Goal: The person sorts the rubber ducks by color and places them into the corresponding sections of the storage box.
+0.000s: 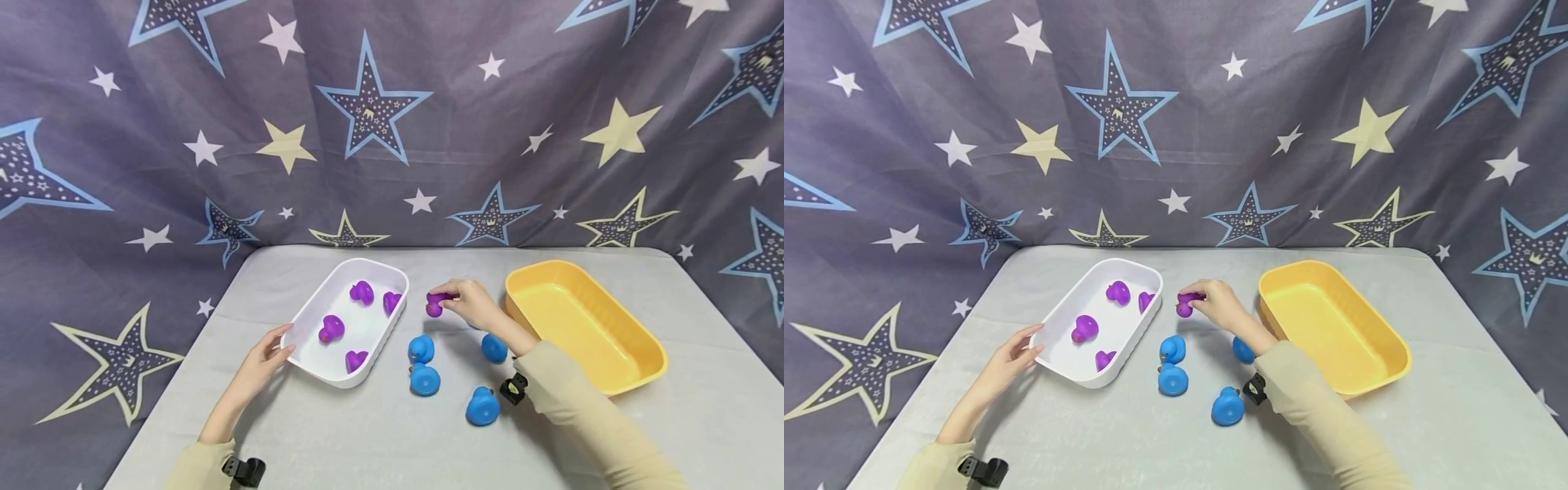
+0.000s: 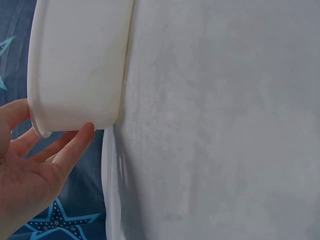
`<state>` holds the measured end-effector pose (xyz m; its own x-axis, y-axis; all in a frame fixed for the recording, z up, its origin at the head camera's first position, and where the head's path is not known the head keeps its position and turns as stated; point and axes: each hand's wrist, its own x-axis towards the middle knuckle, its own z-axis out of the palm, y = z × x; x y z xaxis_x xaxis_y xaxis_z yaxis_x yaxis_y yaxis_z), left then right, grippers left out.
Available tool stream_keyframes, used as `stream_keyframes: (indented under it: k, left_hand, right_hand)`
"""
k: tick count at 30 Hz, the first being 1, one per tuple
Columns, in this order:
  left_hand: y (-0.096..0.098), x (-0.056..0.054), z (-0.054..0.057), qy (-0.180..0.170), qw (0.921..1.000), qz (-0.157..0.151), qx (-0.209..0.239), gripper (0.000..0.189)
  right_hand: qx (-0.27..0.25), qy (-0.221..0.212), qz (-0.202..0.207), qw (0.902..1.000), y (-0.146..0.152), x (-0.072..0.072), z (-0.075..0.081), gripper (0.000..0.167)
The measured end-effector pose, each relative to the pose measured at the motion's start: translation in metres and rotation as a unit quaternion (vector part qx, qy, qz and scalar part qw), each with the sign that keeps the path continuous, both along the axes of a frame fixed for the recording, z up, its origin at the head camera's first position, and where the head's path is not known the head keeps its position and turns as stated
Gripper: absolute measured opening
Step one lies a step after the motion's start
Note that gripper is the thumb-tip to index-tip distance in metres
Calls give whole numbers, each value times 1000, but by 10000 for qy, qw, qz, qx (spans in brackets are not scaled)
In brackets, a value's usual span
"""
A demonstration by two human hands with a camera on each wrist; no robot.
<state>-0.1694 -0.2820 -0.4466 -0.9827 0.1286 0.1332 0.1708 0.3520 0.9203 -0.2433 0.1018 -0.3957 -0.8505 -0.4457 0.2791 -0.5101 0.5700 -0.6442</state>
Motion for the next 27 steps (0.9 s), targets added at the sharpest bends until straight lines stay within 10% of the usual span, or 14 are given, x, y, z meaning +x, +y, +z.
stream_keyframes:
  k: [27]
  left_hand:
    - [0,0,0,-1,9999,-66,133,45]
  right_hand:
    - [-556,36,573,9968,-56,0,11,22]
